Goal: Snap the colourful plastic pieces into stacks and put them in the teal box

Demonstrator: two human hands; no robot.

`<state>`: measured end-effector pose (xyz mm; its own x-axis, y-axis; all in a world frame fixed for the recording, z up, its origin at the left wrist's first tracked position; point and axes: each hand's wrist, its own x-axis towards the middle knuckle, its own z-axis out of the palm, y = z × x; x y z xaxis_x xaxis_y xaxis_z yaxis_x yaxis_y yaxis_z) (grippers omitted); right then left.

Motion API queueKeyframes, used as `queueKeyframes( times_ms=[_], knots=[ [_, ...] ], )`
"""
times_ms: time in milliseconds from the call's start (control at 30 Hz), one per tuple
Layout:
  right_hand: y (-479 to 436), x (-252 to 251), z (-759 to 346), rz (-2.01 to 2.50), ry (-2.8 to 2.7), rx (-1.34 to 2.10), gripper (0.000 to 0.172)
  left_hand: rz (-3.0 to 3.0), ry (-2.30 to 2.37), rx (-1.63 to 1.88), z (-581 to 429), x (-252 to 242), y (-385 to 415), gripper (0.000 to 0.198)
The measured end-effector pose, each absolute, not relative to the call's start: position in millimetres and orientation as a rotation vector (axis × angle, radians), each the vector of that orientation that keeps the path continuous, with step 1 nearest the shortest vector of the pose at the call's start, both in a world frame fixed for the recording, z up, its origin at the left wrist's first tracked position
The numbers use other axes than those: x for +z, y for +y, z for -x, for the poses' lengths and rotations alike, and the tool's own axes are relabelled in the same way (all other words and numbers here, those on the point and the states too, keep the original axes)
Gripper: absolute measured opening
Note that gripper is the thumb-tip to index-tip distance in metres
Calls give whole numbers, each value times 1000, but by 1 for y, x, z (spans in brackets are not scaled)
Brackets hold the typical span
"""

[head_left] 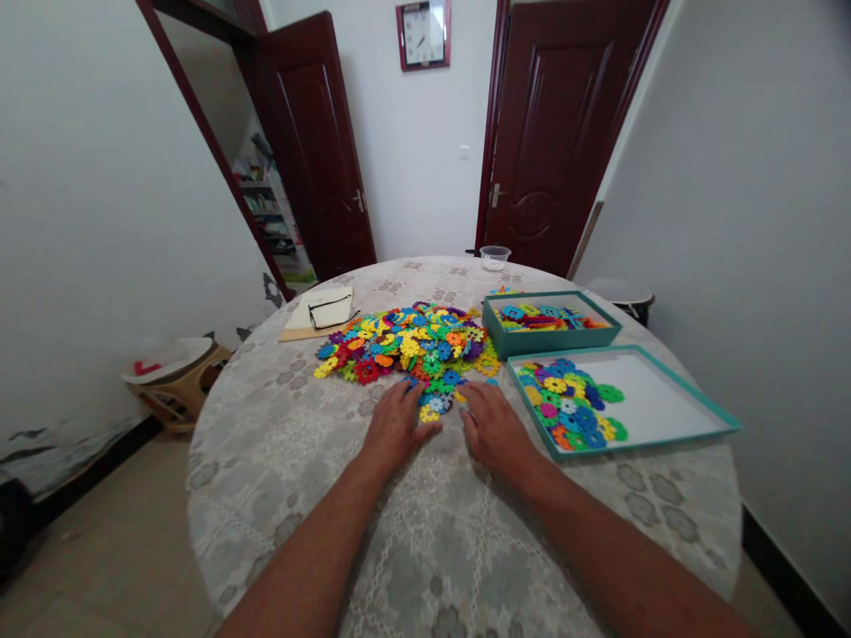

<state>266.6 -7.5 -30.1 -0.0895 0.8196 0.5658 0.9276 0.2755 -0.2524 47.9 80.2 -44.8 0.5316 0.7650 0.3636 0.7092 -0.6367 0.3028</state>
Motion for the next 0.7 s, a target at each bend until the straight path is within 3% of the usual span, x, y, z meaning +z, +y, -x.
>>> queueKeyframes(
  times_ms=[267,700],
  knots=[
    [0,-48,-251,1798,-1992,-155,47,-2716,1392,642,-59,-39,86,73],
    [-11,-34,-254,1651,-2007,-65,18,-2849,1022,582,-59,-30,72,38]
  ],
)
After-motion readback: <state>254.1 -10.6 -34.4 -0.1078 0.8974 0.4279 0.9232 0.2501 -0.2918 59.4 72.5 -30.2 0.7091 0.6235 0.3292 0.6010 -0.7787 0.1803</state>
